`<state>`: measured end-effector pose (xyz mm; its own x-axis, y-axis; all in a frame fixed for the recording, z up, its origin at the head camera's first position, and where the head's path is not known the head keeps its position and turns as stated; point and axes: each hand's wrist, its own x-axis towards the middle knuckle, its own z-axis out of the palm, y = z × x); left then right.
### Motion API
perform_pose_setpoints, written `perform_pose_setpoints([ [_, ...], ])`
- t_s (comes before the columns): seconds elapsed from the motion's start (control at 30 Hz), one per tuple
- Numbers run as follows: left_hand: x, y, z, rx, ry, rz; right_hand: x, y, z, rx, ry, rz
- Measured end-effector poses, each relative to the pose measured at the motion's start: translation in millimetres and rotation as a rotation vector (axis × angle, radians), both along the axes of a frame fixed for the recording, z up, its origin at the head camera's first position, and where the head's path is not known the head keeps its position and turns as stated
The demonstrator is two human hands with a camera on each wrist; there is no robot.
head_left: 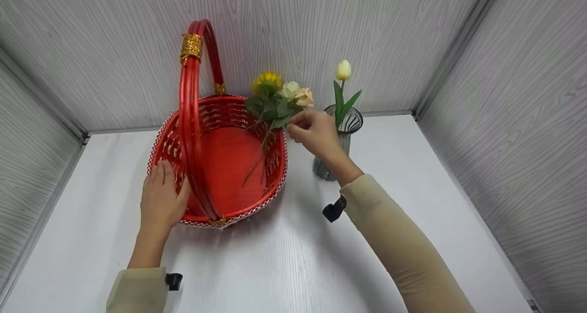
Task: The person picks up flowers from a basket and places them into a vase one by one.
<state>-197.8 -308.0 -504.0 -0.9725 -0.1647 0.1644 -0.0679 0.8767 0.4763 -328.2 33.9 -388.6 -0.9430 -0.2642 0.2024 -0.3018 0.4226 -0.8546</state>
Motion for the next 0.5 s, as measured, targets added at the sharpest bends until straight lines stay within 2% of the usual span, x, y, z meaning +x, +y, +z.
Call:
perform_pose_setpoints([
  [0.17,0.2,-0.8,0.3,-0.001,-0.003,0.000,0.6,-17.0,-16.0,-0.008,-0.044,0.022],
  [0.5,0.0,0.1,-0.4,0.004,-0.006,-0.007,3.2,-36.9,-40.5,-0.005,-0.126,0.011],
])
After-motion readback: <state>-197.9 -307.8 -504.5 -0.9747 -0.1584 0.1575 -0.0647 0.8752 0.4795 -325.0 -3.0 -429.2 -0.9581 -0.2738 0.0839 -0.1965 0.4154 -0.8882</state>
